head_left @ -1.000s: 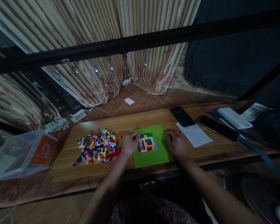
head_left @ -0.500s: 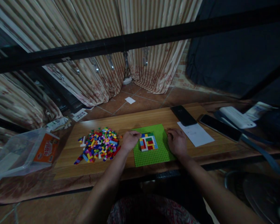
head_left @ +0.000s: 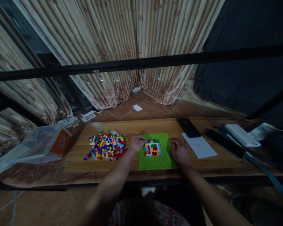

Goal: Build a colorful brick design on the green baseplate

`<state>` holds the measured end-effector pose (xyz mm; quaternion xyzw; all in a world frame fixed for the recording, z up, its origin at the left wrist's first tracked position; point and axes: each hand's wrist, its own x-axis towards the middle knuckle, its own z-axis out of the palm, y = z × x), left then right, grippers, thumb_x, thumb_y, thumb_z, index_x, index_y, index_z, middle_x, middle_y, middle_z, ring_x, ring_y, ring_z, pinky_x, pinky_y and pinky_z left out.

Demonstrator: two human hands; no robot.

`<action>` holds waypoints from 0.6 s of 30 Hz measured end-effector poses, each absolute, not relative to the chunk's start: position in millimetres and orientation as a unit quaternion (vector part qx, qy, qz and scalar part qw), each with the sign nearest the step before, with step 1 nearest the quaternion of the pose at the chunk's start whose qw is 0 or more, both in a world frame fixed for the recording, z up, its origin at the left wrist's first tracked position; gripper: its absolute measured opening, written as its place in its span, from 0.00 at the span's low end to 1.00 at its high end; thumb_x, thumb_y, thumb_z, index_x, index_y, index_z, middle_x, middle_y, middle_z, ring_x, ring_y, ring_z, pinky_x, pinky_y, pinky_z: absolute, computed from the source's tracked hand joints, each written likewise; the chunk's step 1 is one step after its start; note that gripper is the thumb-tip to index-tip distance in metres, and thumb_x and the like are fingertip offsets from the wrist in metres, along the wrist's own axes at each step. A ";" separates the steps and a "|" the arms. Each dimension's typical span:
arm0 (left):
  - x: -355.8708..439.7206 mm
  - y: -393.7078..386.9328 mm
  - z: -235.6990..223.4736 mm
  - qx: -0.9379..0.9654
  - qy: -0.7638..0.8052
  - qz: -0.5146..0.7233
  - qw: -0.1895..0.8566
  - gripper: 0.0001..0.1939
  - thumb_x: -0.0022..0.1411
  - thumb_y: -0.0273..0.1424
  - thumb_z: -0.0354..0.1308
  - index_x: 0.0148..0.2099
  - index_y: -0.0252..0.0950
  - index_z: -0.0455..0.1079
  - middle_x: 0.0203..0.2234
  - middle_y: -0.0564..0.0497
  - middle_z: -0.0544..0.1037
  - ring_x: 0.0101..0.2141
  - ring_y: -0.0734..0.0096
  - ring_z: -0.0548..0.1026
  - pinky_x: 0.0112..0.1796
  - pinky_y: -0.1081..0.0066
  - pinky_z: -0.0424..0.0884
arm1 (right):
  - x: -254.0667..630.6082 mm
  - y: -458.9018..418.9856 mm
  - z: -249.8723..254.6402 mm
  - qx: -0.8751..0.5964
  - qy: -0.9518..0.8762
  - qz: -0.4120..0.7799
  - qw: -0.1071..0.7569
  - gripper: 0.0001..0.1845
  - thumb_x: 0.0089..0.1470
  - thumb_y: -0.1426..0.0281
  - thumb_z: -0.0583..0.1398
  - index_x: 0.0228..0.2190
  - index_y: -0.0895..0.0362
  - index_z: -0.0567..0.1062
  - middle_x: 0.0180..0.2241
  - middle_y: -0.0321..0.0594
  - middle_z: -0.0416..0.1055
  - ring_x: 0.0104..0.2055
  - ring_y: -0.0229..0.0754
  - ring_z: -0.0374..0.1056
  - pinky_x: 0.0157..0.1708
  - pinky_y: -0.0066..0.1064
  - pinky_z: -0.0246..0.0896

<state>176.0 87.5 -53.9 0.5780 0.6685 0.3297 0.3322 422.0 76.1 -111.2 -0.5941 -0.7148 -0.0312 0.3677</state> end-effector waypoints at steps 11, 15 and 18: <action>146.2 41.9 -34.6 0.554 0.662 0.419 0.282 0.11 0.57 0.27 0.53 0.37 0.36 0.77 0.31 0.51 0.81 0.32 0.72 0.77 0.36 0.73 0.72 | 425.5 77.5 -115.0 -0.587 -0.722 -0.054 0.363 0.13 0.53 0.71 0.51 0.34 0.58 0.74 0.38 0.47 0.73 0.43 0.47 0.65 0.46 0.41 0.58; 106.7 3.2 -36.7 0.516 0.704 0.430 0.230 0.11 0.56 0.25 0.54 0.38 0.36 0.76 0.32 0.50 0.81 0.33 0.70 0.77 0.38 0.70 0.73 | 428.7 78.6 -118.4 -0.584 -0.729 -0.069 0.350 0.12 0.52 0.71 0.51 0.34 0.57 0.74 0.37 0.47 0.74 0.43 0.48 0.66 0.46 0.41 0.58; 79.4 -18.1 -39.2 0.483 0.742 0.427 0.185 0.11 0.56 0.25 0.54 0.40 0.36 0.75 0.36 0.47 0.80 0.35 0.68 0.77 0.40 0.67 0.72 | 430.0 78.9 -119.3 -0.575 -0.736 -0.071 0.349 0.12 0.52 0.70 0.51 0.33 0.57 0.74 0.37 0.46 0.74 0.42 0.48 0.66 0.47 0.41 0.59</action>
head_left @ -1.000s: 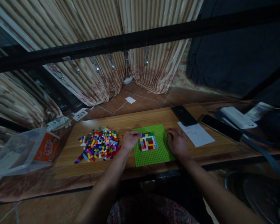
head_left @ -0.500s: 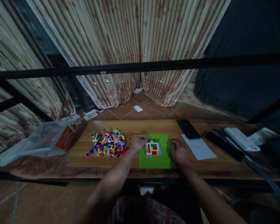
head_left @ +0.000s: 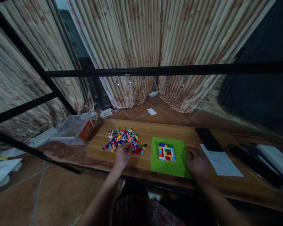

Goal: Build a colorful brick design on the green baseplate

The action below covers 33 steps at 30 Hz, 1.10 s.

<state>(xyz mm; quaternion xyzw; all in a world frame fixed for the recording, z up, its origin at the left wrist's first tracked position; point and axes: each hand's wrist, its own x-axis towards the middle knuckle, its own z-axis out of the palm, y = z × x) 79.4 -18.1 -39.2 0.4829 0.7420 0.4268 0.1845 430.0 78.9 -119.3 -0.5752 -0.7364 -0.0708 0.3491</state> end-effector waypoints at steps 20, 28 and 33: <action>70.6 23.4 -34.3 0.653 0.713 0.239 0.089 0.17 0.49 0.14 0.52 0.34 0.37 0.76 0.42 0.43 0.76 0.45 0.61 0.73 0.51 0.67 0.66 | 429.3 78.1 -118.2 -0.571 -0.736 -0.089 0.353 0.12 0.52 0.71 0.50 0.33 0.58 0.73 0.36 0.47 0.74 0.41 0.48 0.67 0.46 0.41 0.59; 90.6 13.7 -29.4 0.642 0.700 0.288 0.120 0.11 0.58 0.24 0.51 0.39 0.37 0.73 0.37 0.44 0.77 0.41 0.61 0.74 0.47 0.63 0.68 | 428.7 78.0 -116.7 -0.581 -0.734 -0.073 0.342 0.12 0.52 0.72 0.51 0.33 0.59 0.74 0.37 0.47 0.73 0.42 0.47 0.65 0.47 0.40 0.58; 136.7 9.3 -39.7 0.606 0.615 0.388 0.323 0.09 0.57 0.27 0.51 0.36 0.34 0.73 0.29 0.51 0.77 0.32 0.72 0.74 0.36 0.74 0.68 | 425.9 76.8 -113.9 -0.594 -0.723 -0.068 0.346 0.12 0.53 0.72 0.51 0.34 0.59 0.74 0.38 0.47 0.73 0.43 0.47 0.65 0.47 0.39 0.58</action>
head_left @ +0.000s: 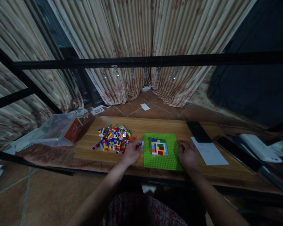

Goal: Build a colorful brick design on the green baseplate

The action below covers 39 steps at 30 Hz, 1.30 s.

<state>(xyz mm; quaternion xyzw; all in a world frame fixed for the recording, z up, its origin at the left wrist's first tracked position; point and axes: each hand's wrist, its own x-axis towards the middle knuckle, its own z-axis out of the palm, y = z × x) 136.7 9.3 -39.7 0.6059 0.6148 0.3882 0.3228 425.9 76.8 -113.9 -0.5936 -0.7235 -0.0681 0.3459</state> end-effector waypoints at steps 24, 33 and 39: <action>171.4 46.2 -38.4 0.574 0.669 0.230 0.414 0.11 0.55 0.28 0.52 0.27 0.33 0.74 0.15 0.57 0.69 0.20 0.78 0.66 0.23 0.79 0.60 | 422.9 74.8 -108.9 -0.609 -0.713 -0.047 0.342 0.12 0.53 0.72 0.52 0.34 0.58 0.74 0.39 0.46 0.73 0.43 0.46 0.64 0.48 0.38 0.57; 172.5 51.3 -28.0 0.599 0.678 0.166 0.393 0.13 0.55 0.27 0.50 0.26 0.32 0.74 0.16 0.54 0.73 0.21 0.77 0.69 0.25 0.78 0.63 | 422.8 74.9 -108.9 -0.609 -0.712 -0.047 0.346 0.11 0.53 0.73 0.52 0.34 0.58 0.74 0.39 0.46 0.73 0.43 0.46 0.64 0.47 0.38 0.57; 175.6 55.2 -30.0 0.588 0.686 0.164 0.397 0.12 0.56 0.30 0.52 0.29 0.32 0.76 0.20 0.52 0.77 0.23 0.76 0.72 0.27 0.77 0.66 | 423.5 75.8 -109.4 -0.600 -0.719 -0.040 0.348 0.11 0.52 0.74 0.52 0.34 0.58 0.74 0.38 0.46 0.73 0.43 0.46 0.64 0.47 0.40 0.57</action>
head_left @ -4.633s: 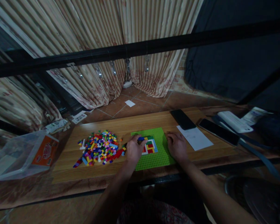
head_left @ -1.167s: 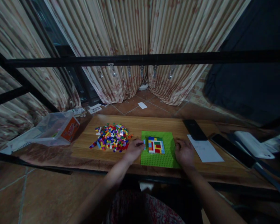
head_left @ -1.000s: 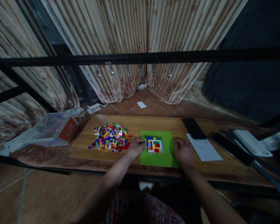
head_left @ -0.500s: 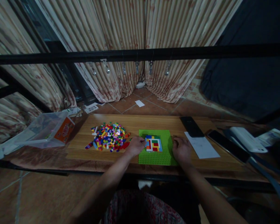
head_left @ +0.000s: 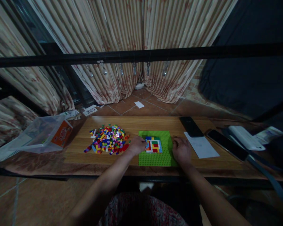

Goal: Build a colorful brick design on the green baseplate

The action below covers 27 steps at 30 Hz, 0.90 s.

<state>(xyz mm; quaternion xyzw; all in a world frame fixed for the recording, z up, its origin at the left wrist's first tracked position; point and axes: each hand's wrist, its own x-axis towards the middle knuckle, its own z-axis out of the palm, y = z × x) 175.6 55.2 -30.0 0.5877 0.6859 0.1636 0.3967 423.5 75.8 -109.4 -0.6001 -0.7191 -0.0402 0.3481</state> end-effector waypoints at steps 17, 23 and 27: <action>180.1 59.5 -37.5 0.479 0.691 0.248 0.482 0.06 0.54 0.26 0.59 0.27 0.30 0.74 0.16 0.53 0.75 0.19 0.78 0.73 0.25 0.78 0.71 | 423.6 76.1 -110.1 -0.609 -0.714 -0.034 0.344 0.12 0.53 0.72 0.51 0.34 0.57 0.74 0.39 0.46 0.73 0.43 0.46 0.64 0.48 0.40 0.55; 179.8 56.7 -29.3 0.448 0.685 0.266 0.509 0.05 0.54 0.23 0.59 0.27 0.28 0.73 0.16 0.52 0.75 0.20 0.78 0.73 0.28 0.76 0.73 | 422.3 74.5 -107.3 -0.611 -0.714 -0.041 0.338 0.12 0.53 0.73 0.51 0.35 0.58 0.74 0.39 0.46 0.73 0.43 0.46 0.63 0.47 0.38 0.56; 178.1 56.9 -25.4 0.443 0.683 0.263 0.519 0.04 0.54 0.22 0.59 0.28 0.28 0.73 0.15 0.53 0.75 0.20 0.78 0.73 0.28 0.76 0.74 | 421.6 74.1 -105.8 -0.611 -0.713 -0.048 0.340 0.11 0.53 0.72 0.51 0.34 0.58 0.74 0.38 0.46 0.72 0.42 0.46 0.63 0.46 0.38 0.57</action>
